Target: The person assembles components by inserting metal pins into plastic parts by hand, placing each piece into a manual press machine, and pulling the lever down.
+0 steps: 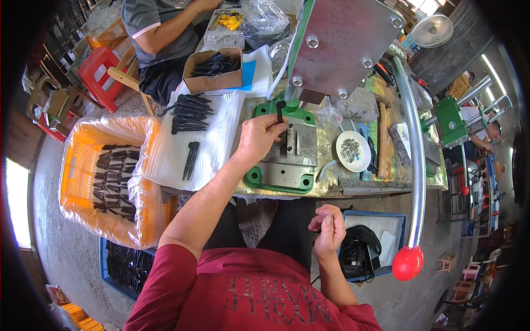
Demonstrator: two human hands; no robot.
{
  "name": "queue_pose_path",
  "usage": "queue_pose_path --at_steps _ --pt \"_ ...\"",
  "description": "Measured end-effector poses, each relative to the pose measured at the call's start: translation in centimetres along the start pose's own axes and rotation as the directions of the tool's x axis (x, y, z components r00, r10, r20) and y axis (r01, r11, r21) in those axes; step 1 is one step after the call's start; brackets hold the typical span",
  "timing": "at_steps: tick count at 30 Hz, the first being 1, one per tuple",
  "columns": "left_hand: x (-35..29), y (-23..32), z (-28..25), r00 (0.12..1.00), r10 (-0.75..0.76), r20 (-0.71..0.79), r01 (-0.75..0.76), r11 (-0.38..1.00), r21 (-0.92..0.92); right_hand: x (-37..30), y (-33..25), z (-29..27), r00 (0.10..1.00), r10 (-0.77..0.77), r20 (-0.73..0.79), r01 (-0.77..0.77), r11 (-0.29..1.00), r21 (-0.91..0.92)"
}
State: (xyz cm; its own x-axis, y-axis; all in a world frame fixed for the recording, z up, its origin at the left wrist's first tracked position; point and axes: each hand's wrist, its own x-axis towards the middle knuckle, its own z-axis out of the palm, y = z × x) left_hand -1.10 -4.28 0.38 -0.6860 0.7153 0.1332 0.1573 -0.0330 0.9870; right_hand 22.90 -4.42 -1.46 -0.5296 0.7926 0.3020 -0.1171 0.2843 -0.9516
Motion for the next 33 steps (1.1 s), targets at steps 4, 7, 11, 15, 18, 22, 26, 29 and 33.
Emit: queue_pose_path --at_steps 4,7,11,15,18,22,26,29,33 --pt "-0.1 0.1 0.1 1.000 -0.005 0.000 0.005 0.999 0.052 -0.1 0.2 -0.1 1.000 0.006 -0.004 -0.006 1.000 -0.016" --pt "-0.2 0.1 0.1 1.000 0.025 0.006 -0.025 0.997 0.069 -0.1 0.2 0.0 1.000 0.011 -0.007 -0.011 1.000 -0.017" --pt "-0.2 0.1 -0.1 0.999 0.024 0.028 -0.027 0.992 0.125 -0.1 0.3 -0.1 1.000 0.018 -0.013 -0.018 1.000 -0.021" --pt "-0.1 0.2 -0.1 0.997 0.059 0.044 -0.067 0.974 0.216 0.0 0.1 -0.1 1.000 0.012 -0.014 -0.013 1.000 -0.018" --pt "-0.1 0.3 0.0 0.980 0.177 0.095 -0.199 0.920 0.339 0.3 -0.2 -0.5 0.999 -0.003 -0.032 0.003 1.000 -0.016" --pt "-0.2 0.2 0.2 0.943 0.319 0.091 -0.330 0.878 0.346 1.6 -1.5 -2.2 0.971 -0.093 -0.222 0.108 0.993 0.055" --pt "-0.1 0.1 0.3 0.939 0.328 0.102 -0.342 0.870 0.356 3.6 -6.2 -4.5 0.834 -0.396 -0.385 0.423 0.906 -0.016" --pt "-0.2 -0.2 0.4 0.935 0.344 0.090 -0.353 0.872 0.339 3.7 -11.1 -4.3 0.776 -0.519 -0.359 0.582 0.809 0.088" --pt "-0.3 -0.1 0.5 0.937 0.335 0.097 -0.347 0.875 0.338 3.3 -13.4 -4.4 0.697 -0.716 -0.025 0.711 0.696 -0.104"
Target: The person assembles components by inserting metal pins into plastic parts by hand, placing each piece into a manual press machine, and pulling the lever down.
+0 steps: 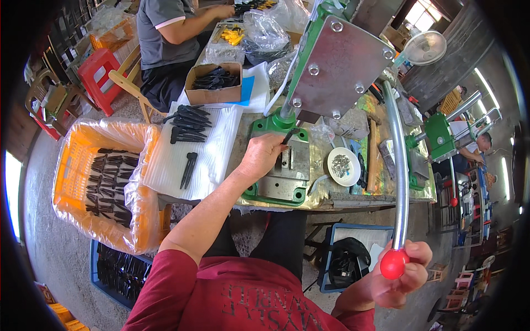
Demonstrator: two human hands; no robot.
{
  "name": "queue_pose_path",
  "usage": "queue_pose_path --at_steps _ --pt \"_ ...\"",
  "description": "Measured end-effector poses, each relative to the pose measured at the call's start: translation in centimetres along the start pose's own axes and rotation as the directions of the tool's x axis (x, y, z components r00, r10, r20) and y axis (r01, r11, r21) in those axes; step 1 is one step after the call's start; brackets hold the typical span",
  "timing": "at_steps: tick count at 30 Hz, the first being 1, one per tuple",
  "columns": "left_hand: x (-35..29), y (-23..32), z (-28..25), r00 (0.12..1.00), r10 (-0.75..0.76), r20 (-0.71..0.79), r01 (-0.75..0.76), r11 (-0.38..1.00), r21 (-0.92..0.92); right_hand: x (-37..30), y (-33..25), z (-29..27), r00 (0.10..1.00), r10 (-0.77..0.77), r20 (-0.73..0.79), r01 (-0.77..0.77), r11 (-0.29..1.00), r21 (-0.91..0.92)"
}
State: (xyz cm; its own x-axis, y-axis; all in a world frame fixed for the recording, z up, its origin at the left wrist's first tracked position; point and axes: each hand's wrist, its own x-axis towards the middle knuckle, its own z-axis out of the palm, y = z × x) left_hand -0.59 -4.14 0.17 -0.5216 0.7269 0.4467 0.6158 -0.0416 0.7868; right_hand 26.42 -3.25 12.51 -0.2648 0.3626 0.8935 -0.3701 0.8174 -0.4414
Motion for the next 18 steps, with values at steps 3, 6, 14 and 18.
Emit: queue_pose_path --at_steps 3,6,14,18 --pt "-0.1 -0.5 0.2 1.000 0.017 -0.008 -0.017 1.000 -0.002 1.2 -1.2 0.9 0.988 0.094 0.124 -0.084 0.993 -0.084" --pt "-0.1 -0.5 0.3 0.999 0.027 -0.028 -0.029 0.999 -0.047 2.1 -2.2 1.3 0.971 0.204 0.126 -0.178 0.965 -0.192" --pt "-0.1 -0.5 0.2 0.999 0.018 -0.029 -0.020 0.999 -0.041 3.4 -2.9 2.0 0.908 0.409 0.091 -0.375 0.890 -0.261" --pt "-0.1 -0.6 -0.1 0.998 0.049 -0.048 -0.050 0.999 -0.010 0.7 -0.1 1.4 0.878 0.360 0.315 -0.156 0.839 -0.522"
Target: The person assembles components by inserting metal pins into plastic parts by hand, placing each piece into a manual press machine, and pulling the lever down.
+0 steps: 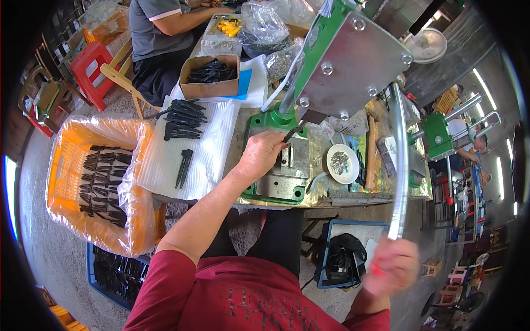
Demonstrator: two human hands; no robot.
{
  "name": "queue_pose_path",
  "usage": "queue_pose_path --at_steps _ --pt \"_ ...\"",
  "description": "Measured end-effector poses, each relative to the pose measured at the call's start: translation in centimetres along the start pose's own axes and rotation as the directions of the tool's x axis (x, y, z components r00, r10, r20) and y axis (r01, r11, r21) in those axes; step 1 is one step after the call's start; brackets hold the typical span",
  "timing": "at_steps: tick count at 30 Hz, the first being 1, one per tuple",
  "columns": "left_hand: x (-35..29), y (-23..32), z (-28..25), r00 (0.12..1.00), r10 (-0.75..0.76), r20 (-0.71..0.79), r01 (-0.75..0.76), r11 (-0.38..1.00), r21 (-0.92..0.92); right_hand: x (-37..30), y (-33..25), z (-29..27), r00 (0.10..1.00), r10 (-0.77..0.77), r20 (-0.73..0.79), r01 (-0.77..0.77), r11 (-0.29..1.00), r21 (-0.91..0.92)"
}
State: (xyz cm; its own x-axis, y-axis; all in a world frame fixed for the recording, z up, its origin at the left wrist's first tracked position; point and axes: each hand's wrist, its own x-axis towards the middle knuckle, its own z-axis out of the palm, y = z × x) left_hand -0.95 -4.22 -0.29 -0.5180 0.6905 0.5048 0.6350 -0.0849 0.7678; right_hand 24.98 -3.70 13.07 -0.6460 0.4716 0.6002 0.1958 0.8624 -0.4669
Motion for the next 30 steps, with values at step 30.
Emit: queue_pose_path --at_steps 30 --pt "0.9 1.2 0.3 0.999 -0.011 -0.039 0.010 1.000 -0.021 1.5 -1.9 -2.2 0.992 -0.010 -0.129 0.044 0.963 0.266"
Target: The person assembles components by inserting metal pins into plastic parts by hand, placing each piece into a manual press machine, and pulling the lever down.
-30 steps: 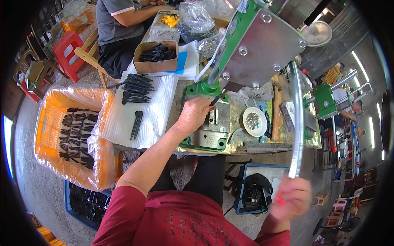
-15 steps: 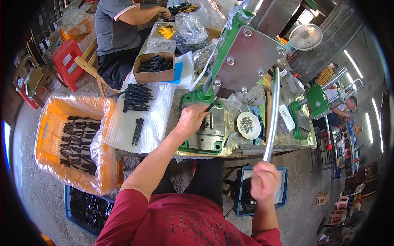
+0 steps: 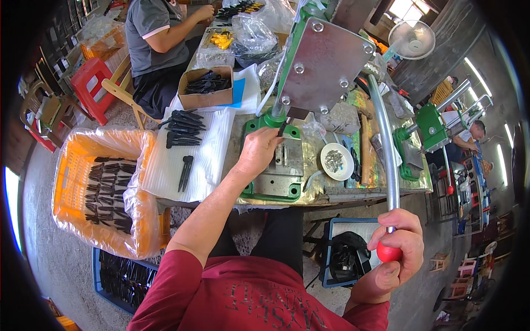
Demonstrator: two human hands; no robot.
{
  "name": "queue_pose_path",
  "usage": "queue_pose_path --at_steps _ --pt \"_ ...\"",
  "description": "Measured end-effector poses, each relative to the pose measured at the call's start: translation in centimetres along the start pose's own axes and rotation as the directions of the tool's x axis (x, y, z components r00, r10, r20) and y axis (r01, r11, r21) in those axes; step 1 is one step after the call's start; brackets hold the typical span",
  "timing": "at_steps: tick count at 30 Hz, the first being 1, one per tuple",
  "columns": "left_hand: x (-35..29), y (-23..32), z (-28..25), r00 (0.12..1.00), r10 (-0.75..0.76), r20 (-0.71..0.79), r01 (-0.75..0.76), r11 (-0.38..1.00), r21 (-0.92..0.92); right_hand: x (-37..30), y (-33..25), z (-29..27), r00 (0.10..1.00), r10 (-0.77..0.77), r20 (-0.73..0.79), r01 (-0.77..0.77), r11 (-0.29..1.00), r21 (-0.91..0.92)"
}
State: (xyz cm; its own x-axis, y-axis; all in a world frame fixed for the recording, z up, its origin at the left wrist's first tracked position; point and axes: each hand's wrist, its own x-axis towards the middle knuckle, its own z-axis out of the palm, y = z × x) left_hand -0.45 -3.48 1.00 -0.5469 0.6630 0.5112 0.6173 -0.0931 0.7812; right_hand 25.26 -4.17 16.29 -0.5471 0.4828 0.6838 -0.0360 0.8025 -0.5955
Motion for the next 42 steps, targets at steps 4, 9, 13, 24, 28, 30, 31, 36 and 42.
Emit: queue_pose_path --at_steps 4,9,13,24,28,30,31,36,42 --pt "0.6 0.4 -0.4 0.936 -0.328 0.125 0.338 0.939 -0.068 -0.5 0.4 0.1 1.000 0.012 -0.027 -0.011 0.999 0.041" --pt "-0.4 0.0 -1.2 0.885 -0.442 0.146 0.459 0.777 -0.430 -1.0 1.8 0.4 0.975 -0.052 -0.217 0.105 0.965 0.240" --pt "-1.0 0.9 -2.3 0.856 -0.480 0.193 0.464 0.548 -0.696 -3.0 4.3 0.0 0.884 -0.009 -0.467 0.109 0.976 0.188" --pt "-2.5 1.7 -3.6 0.847 -0.490 0.208 0.428 0.395 -0.813 -7.9 8.6 4.9 0.930 0.259 -0.260 -0.141 0.906 0.398" --pt "-2.6 1.8 -3.6 0.845 -0.493 0.206 0.424 0.384 -0.820 -8.1 8.8 5.4 0.931 0.280 -0.233 -0.175 0.905 0.388" --pt "-2.6 1.8 -3.6 0.842 -0.497 0.210 0.429 0.380 -0.819 -8.0 8.9 5.5 0.935 0.275 -0.225 -0.176 0.908 0.379" --pt "-2.7 1.7 -3.5 0.843 -0.494 0.211 0.428 0.381 -0.820 -8.0 8.9 5.6 0.934 0.278 -0.225 -0.180 0.908 0.378" --pt "-2.7 1.6 -3.4 0.839 -0.501 0.215 0.438 0.384 -0.813 -8.3 9.2 5.6 0.927 0.312 -0.208 -0.212 0.893 0.398" --pt "-2.7 1.4 -3.4 0.842 -0.489 0.226 0.440 0.383 -0.812 -8.2 9.4 5.9 0.929 0.315 -0.195 -0.221 0.894 0.390"
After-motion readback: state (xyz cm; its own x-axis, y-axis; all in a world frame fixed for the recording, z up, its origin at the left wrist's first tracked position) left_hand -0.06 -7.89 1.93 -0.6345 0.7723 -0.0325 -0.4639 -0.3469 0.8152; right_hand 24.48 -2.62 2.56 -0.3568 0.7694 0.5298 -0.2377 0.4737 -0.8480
